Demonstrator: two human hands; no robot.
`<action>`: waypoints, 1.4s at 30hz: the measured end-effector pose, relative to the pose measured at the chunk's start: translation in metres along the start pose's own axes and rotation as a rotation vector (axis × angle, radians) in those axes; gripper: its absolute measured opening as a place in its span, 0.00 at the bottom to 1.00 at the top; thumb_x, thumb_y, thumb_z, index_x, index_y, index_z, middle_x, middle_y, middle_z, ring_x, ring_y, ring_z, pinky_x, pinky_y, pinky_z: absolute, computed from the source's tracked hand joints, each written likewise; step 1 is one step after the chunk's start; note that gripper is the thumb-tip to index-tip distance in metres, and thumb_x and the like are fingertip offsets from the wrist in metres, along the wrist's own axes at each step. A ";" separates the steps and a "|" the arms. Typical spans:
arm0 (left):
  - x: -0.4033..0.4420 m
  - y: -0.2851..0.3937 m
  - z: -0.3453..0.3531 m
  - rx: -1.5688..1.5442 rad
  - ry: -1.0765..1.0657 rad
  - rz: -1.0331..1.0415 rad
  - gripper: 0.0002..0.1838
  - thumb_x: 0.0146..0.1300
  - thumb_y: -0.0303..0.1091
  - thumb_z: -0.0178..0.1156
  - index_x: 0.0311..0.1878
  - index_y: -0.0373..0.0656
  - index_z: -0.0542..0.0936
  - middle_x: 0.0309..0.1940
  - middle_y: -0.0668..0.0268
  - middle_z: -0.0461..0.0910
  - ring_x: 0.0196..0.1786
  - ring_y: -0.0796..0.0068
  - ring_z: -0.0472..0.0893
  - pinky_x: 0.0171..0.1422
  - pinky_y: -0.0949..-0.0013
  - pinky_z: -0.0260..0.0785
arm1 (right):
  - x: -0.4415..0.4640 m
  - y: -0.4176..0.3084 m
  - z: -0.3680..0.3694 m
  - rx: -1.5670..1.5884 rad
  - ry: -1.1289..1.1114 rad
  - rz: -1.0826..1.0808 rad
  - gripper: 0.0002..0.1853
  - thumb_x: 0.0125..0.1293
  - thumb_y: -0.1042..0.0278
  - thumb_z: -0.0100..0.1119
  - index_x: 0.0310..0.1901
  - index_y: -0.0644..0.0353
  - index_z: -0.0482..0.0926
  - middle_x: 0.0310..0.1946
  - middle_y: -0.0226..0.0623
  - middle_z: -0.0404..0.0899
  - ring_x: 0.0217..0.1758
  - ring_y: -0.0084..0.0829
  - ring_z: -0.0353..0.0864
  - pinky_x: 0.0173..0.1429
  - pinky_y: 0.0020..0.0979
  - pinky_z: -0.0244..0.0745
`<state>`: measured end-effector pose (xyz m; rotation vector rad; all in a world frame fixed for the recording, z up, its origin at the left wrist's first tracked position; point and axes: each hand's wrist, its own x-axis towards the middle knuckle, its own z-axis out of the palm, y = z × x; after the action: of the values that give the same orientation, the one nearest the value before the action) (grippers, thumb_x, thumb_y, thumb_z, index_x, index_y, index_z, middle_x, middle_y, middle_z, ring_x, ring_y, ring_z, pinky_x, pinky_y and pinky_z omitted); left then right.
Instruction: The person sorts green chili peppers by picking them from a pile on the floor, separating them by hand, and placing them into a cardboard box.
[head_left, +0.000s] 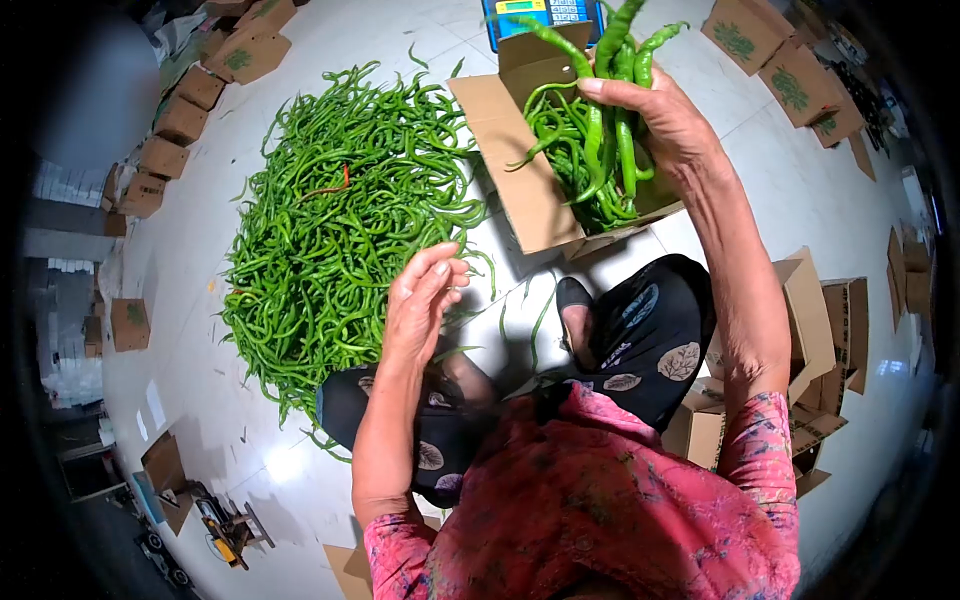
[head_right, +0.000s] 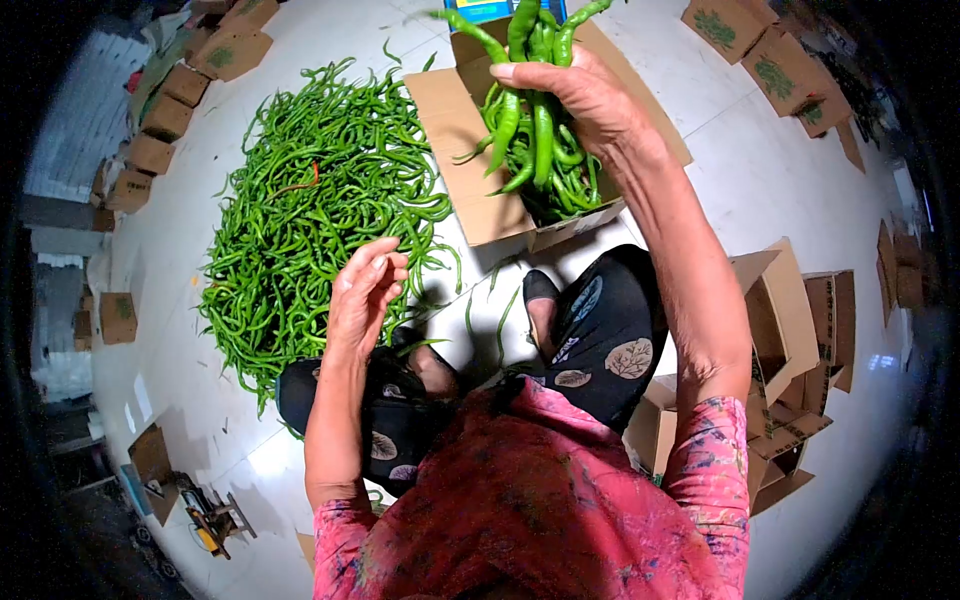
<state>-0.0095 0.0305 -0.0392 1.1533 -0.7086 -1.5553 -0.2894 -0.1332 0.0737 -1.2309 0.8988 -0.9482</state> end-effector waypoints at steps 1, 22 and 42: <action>0.002 -0.003 -0.001 0.016 0.006 -0.021 0.19 0.69 0.37 0.58 0.58 0.38 0.75 0.42 0.65 0.82 0.42 0.79 0.80 0.44 0.78 0.72 | -0.001 -0.001 -0.007 -0.102 0.010 0.066 0.23 0.55 0.58 0.72 0.46 0.60 0.74 0.34 0.29 0.76 0.37 0.22 0.77 0.46 0.27 0.75; 0.040 -0.324 -0.064 1.383 0.174 -0.480 0.22 0.60 0.44 0.59 0.50 0.36 0.76 0.46 0.43 0.78 0.53 0.45 0.78 0.56 0.52 0.72 | -0.091 0.063 0.005 -0.906 -0.275 0.017 0.17 0.60 0.66 0.65 0.48 0.67 0.79 0.37 0.47 0.83 0.36 0.42 0.83 0.43 0.35 0.76; 0.144 -0.399 -0.038 1.160 0.234 0.149 0.17 0.56 0.31 0.59 0.48 0.33 0.75 0.37 0.48 0.76 0.42 0.48 0.78 0.45 0.50 0.73 | -0.083 0.059 0.032 -0.994 -0.244 -0.035 0.17 0.54 0.68 0.69 0.45 0.64 0.81 0.32 0.40 0.82 0.30 0.40 0.80 0.38 0.37 0.75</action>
<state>-0.1286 0.0169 -0.4479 1.9918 -1.5710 -0.7813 -0.2833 -0.0393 0.0224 -2.1439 1.1935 -0.3185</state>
